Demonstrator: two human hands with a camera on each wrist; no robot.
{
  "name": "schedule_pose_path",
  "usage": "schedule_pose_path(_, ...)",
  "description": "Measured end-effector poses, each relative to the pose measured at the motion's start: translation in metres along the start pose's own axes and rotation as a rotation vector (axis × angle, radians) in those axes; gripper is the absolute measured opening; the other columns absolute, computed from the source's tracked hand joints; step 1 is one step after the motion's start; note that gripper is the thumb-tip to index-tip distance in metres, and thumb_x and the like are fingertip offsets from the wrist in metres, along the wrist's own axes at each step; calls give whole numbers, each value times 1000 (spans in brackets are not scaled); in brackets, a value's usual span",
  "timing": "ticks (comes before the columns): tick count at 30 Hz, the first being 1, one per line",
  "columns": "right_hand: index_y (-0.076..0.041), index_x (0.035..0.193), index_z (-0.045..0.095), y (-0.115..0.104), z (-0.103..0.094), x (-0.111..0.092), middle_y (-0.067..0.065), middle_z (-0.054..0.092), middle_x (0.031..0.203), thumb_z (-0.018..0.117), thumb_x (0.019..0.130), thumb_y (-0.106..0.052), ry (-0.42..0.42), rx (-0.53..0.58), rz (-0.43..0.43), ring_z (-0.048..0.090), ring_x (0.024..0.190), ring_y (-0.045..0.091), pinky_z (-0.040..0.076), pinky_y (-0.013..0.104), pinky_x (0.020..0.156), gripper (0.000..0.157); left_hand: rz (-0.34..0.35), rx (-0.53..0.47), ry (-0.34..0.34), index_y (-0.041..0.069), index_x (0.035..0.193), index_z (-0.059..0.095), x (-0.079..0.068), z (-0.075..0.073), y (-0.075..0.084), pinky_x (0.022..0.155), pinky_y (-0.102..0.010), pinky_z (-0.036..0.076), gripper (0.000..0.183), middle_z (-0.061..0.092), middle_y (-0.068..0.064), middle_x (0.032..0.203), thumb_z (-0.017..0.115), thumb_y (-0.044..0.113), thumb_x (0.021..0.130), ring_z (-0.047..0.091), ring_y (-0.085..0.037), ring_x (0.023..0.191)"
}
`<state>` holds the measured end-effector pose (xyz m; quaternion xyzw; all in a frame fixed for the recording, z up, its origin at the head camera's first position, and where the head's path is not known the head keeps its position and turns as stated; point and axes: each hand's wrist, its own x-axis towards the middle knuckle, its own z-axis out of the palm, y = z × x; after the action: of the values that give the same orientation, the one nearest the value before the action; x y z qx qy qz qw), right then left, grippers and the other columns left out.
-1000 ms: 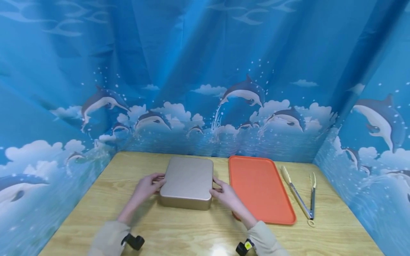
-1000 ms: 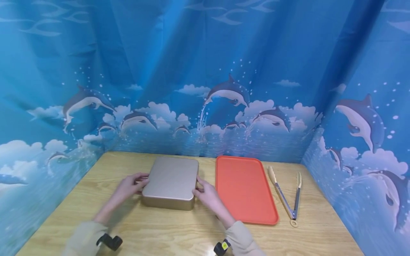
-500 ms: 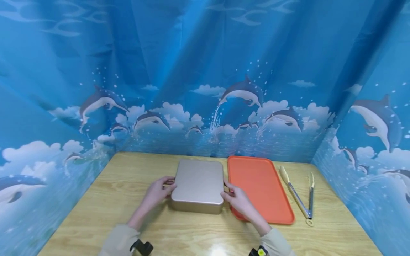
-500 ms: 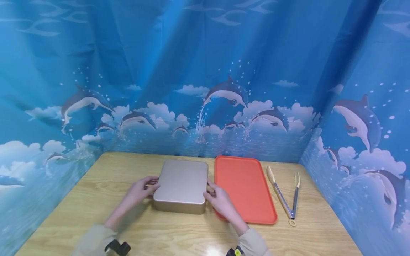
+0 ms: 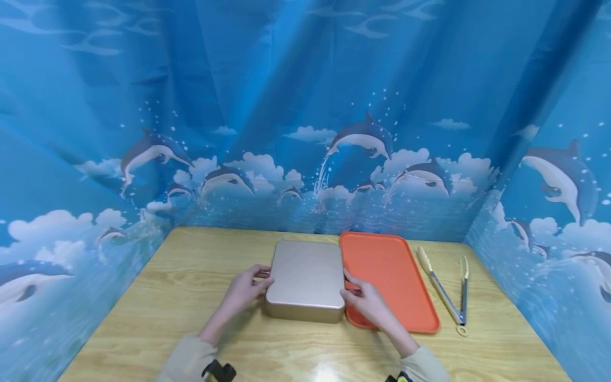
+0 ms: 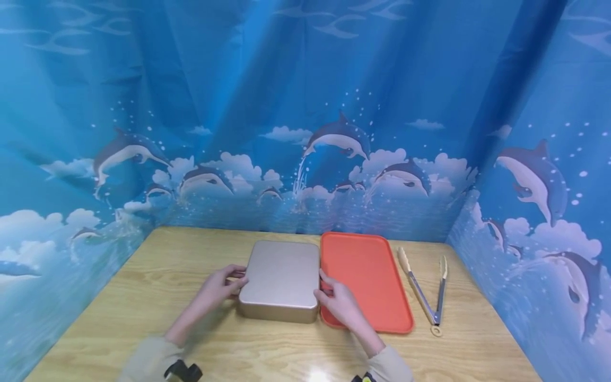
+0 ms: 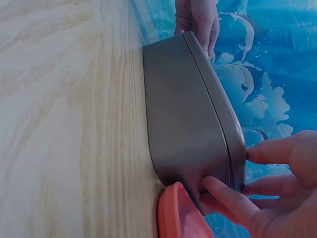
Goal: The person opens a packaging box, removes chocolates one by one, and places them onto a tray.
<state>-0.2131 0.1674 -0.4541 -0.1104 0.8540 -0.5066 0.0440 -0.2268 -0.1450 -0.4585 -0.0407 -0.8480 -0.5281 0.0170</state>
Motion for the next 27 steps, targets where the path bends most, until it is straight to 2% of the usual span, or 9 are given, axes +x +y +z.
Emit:
schedule_pose_path(4,4,151,41,-1,-3,-1,34,51,142,66,99,-14,-11,-20,-1,70,108,33,62,28,74,60,0,2,6,-7,124,63,0,2,1,67,-33,64,32,70,-21,111,69,6,95,72,-26,84)
schedule_pose_path(10,7,150,39,-4,-6,-3,38,51,139,65,100,-12,-32,-20,0,75,89,26,63,32,73,60,-20,8,-10,-6,125,63,-2,4,3,67,-34,64,33,70,-18,110,69,7,95,72,-24,83)
schedule_pose_path(16,6,150,42,-5,-8,-3,35,55,137,65,100,-15,-19,-17,10,76,87,25,64,36,74,59,-17,8,-22,-8,125,62,-3,3,6,69,-34,64,34,70,-20,111,69,7,95,72,-26,85)
schedule_pose_path(21,5,145,50,-5,-10,1,30,63,129,63,100,-12,22,27,56,75,85,27,63,41,76,50,-21,16,-26,-10,127,61,-1,2,8,73,-36,64,37,70,-21,112,69,7,95,72,-28,88)
schedule_pose_path(27,6,140,56,-3,-14,12,26,67,121,59,102,-9,51,139,116,74,85,29,64,44,78,40,-39,90,-22,-7,126,64,8,-1,12,74,-35,64,34,72,-15,106,69,7,95,71,-24,87)
